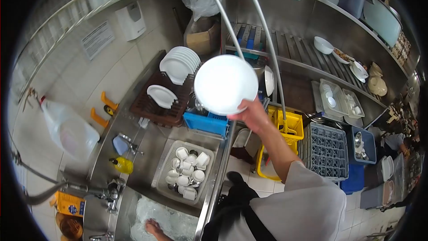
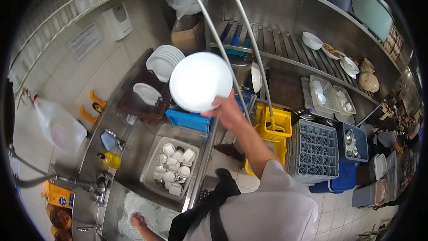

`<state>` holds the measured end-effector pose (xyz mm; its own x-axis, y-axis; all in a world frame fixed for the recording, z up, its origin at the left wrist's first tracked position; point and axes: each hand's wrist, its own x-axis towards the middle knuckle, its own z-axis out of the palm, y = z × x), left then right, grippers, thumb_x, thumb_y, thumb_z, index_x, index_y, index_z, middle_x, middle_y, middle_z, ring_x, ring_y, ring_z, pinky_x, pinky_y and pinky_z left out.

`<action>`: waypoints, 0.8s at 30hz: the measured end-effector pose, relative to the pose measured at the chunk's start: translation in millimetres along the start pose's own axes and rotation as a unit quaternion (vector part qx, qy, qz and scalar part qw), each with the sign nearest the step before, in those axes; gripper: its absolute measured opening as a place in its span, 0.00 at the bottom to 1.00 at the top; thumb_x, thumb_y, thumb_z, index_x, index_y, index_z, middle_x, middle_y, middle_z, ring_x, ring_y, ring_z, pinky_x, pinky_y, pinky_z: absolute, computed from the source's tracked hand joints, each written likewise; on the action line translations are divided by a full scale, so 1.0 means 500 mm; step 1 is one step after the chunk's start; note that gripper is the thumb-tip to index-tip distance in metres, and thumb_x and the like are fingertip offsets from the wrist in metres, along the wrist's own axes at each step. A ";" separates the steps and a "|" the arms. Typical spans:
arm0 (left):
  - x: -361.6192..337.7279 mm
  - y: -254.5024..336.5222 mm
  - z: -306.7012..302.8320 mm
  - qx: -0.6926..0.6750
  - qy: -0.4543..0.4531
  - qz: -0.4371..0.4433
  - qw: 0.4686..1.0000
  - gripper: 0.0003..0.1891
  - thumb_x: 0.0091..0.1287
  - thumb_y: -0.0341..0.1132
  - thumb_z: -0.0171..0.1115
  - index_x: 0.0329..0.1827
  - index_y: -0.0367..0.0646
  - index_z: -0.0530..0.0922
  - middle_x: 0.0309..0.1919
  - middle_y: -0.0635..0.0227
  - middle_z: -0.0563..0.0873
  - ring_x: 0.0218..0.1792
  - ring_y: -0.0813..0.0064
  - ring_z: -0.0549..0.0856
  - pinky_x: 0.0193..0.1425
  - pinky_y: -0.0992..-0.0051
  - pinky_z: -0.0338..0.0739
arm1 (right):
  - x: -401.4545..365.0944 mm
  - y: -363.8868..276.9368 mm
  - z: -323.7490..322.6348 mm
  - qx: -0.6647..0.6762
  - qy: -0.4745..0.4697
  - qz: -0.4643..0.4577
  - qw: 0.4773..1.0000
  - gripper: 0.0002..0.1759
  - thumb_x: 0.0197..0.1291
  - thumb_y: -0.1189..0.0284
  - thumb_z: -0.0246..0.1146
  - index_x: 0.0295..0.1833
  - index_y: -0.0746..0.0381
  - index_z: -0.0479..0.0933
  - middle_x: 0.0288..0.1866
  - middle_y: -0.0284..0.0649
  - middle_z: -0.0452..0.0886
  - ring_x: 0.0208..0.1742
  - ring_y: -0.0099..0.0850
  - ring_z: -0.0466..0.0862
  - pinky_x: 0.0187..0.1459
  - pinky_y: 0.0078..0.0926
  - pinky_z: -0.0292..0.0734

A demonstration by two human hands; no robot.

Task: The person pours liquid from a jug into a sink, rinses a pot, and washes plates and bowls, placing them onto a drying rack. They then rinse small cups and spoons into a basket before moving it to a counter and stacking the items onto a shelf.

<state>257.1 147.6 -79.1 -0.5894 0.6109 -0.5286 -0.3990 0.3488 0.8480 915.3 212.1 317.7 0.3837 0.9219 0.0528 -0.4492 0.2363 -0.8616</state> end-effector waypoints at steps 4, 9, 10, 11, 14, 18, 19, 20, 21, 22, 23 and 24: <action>-0.076 0.090 0.175 -0.023 -0.041 0.132 0.990 0.22 0.74 0.36 0.51 0.70 0.44 0.70 0.67 0.57 0.77 0.62 0.59 0.81 0.65 0.56 0.73 | 0.242 -0.032 -0.173 0.160 -0.018 0.022 0.987 0.39 0.52 0.80 0.57 0.73 0.65 0.58 0.66 0.54 0.70 0.59 0.50 0.80 0.45 0.40 0.92; -0.148 0.100 0.293 0.218 0.047 0.289 0.931 0.25 0.69 0.29 0.58 0.70 0.36 0.70 0.67 0.51 0.76 0.66 0.52 0.77 0.69 0.59 0.70 | 0.464 -0.059 -0.298 0.364 -0.025 0.056 0.929 0.30 0.60 0.79 0.51 0.70 0.70 0.62 0.67 0.58 0.70 0.60 0.56 0.79 0.51 0.40 0.91; -0.170 0.083 0.301 0.218 0.055 0.283 0.933 0.25 0.69 0.29 0.58 0.70 0.36 0.70 0.67 0.51 0.76 0.66 0.52 0.77 0.69 0.59 0.70 | 0.510 -0.061 -0.315 0.402 -0.052 0.027 0.914 0.35 0.58 0.78 0.53 0.74 0.66 0.58 0.71 0.59 0.64 0.62 0.66 0.73 0.52 0.36 0.90; -0.198 0.064 0.299 0.238 0.095 0.291 0.922 0.26 0.68 0.27 0.58 0.69 0.34 0.70 0.67 0.49 0.76 0.67 0.50 0.76 0.70 0.60 0.69 | 0.556 -0.073 -0.337 0.401 -0.034 0.015 0.915 0.35 0.59 0.78 0.53 0.74 0.66 0.58 0.70 0.58 0.64 0.62 0.65 0.73 0.52 0.38 0.90; -0.300 0.030 0.301 0.284 0.170 0.298 0.895 0.26 0.65 0.25 0.60 0.67 0.30 0.71 0.64 0.39 0.76 0.66 0.45 0.76 0.71 0.58 0.67 | 0.718 -0.111 -0.364 0.322 0.062 -0.110 0.938 0.33 0.61 0.82 0.53 0.73 0.64 0.60 0.69 0.55 0.66 0.63 0.61 0.74 0.54 0.40 0.89; -0.364 -0.057 0.257 0.371 0.192 0.295 0.859 0.27 0.63 0.29 0.63 0.67 0.31 0.72 0.60 0.40 0.78 0.62 0.44 0.78 0.69 0.58 0.70 | 0.912 -0.179 -0.306 -0.038 0.330 -0.169 0.928 0.41 0.57 0.82 0.60 0.76 0.62 0.53 0.70 0.57 0.62 0.64 0.57 0.74 0.53 0.50 0.89; -0.395 -0.078 0.263 0.412 0.203 0.273 0.845 0.27 0.64 0.30 0.62 0.67 0.32 0.73 0.59 0.42 0.79 0.59 0.46 0.80 0.67 0.57 0.72 | 0.967 -0.187 -0.296 -0.150 0.395 -0.173 0.890 0.44 0.56 0.82 0.62 0.77 0.61 0.50 0.71 0.58 0.59 0.64 0.58 0.74 0.53 0.52 0.88; -0.429 -0.097 0.267 0.452 0.213 0.250 0.830 0.26 0.65 0.31 0.62 0.67 0.33 0.73 0.58 0.44 0.79 0.55 0.48 0.81 0.64 0.57 0.73 | 1.020 -0.188 -0.321 -0.273 0.400 -0.187 0.855 0.47 0.55 0.81 0.63 0.78 0.59 0.48 0.72 0.58 0.57 0.65 0.60 0.73 0.55 0.54 0.86; -0.489 -0.107 0.280 0.524 0.215 0.277 0.776 0.26 0.70 0.41 0.57 0.69 0.38 0.72 0.65 0.43 0.74 0.62 0.45 0.76 0.70 0.54 0.67 | 1.074 -0.188 -0.347 -0.389 0.411 -0.200 0.800 0.49 0.54 0.80 0.65 0.78 0.58 0.46 0.74 0.59 0.54 0.65 0.62 0.72 0.56 0.56 0.83; -0.536 -0.112 0.297 0.593 0.211 0.301 0.716 0.28 0.75 0.50 0.53 0.72 0.43 0.70 0.71 0.41 0.68 0.69 0.42 0.71 0.75 0.52 0.61 | 1.100 -0.190 -0.344 -0.505 0.413 -0.188 0.734 0.51 0.54 0.80 0.66 0.79 0.56 0.44 0.74 0.59 0.52 0.66 0.65 0.71 0.59 0.57 0.80; -0.535 -0.125 0.300 0.592 0.216 0.293 0.719 0.28 0.75 0.50 0.53 0.72 0.43 0.70 0.71 0.41 0.68 0.69 0.42 0.71 0.75 0.52 0.61 | 1.126 -0.182 -0.337 -0.528 0.430 -0.203 0.703 0.51 0.55 0.79 0.66 0.79 0.53 0.45 0.76 0.58 0.51 0.68 0.67 0.67 0.63 0.58 0.75; -0.529 -0.130 0.307 0.555 0.216 0.289 0.749 0.27 0.73 0.46 0.55 0.70 0.41 0.71 0.68 0.43 0.71 0.65 0.44 0.73 0.71 0.53 0.65 | 1.135 -0.192 -0.327 -0.565 0.405 -0.156 0.701 0.49 0.56 0.78 0.65 0.79 0.53 0.45 0.79 0.58 0.47 0.71 0.66 0.64 0.63 0.59 0.75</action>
<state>546.8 72.3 11.6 -0.7058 0.6853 0.1795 0.7004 0.6371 0.3218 1307.9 662.6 347.8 0.8595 0.2936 0.4184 0.5096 -0.4288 -0.7460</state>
